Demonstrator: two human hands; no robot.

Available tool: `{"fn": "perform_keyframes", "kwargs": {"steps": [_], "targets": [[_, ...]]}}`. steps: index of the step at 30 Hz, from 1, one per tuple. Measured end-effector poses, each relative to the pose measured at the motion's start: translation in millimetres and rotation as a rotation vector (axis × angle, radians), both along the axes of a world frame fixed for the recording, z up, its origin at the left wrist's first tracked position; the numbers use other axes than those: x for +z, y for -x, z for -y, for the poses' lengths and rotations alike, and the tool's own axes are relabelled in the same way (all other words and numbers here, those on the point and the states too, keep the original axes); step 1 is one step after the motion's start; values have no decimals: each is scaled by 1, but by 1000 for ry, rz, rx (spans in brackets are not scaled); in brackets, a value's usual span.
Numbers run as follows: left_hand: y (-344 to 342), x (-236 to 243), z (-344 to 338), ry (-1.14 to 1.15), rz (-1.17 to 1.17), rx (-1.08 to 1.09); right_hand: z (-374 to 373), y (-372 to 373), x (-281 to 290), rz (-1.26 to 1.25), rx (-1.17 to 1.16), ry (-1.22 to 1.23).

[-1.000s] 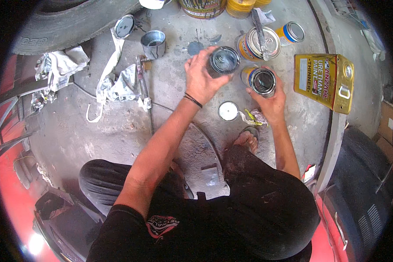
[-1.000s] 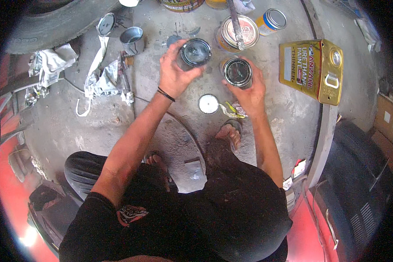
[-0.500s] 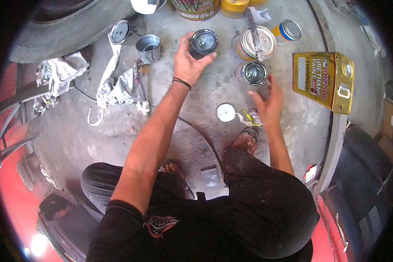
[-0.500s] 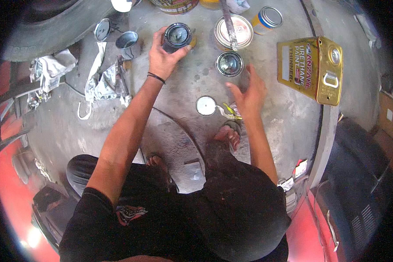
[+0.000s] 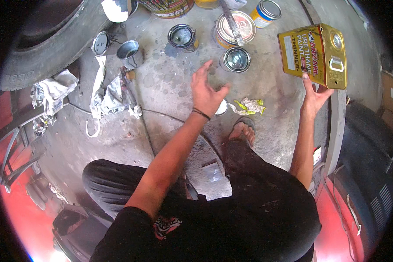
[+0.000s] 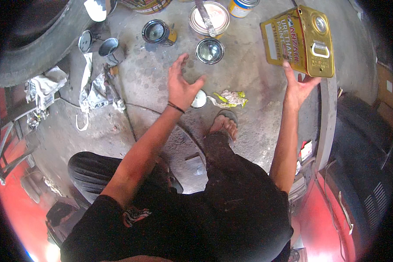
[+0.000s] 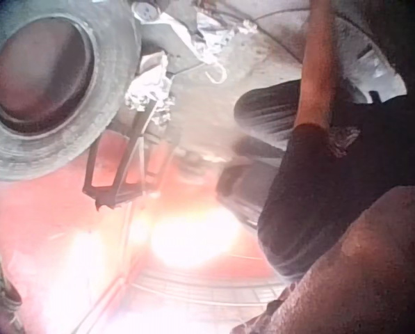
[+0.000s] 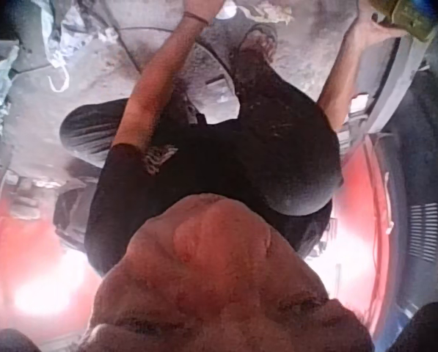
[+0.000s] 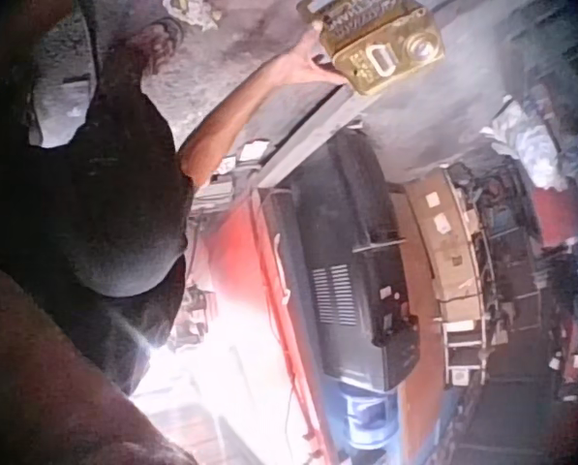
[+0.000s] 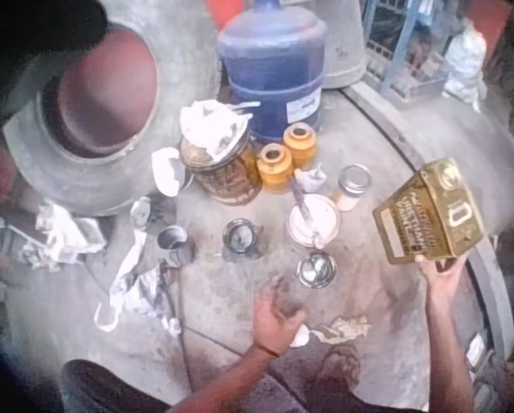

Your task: The person sprays paint onto the rear bumper and trunk of a car using a spray gun. Then, the person moves to a floor area, opens several cans, pours liquids into a small container, and wipes their hands with a cloth.

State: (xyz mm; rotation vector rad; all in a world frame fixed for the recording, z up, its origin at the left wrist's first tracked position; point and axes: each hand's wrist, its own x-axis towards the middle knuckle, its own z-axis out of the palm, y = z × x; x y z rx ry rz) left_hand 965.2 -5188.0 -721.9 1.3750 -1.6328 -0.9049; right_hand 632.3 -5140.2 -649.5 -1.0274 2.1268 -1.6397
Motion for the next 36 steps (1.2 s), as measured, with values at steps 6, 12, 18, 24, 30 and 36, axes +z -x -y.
{"fn": "perform_keyframes", "kwargs": {"steps": [6, 12, 18, 24, 30, 36], "targets": [[33, 26, 35, 17, 102, -79, 11, -16, 14, -19, 2, 41], [27, 29, 15, -3, 33, -119, -44, -15, 34, -298, 48, -74], [32, 51, -5, 92, 104, -214, -88, -36, 81, -779, 252, -183], [46, 67, -5, 193, 266, -278, -120, -38, 104, -941, 209, -301], [62, 75, 0, 228, 313, -339, -130, -38, 109, -1049, 212, -356], [70, 76, 3, 229, 363, -358, -124, -36, 114, -1164, 237, -362]]}}
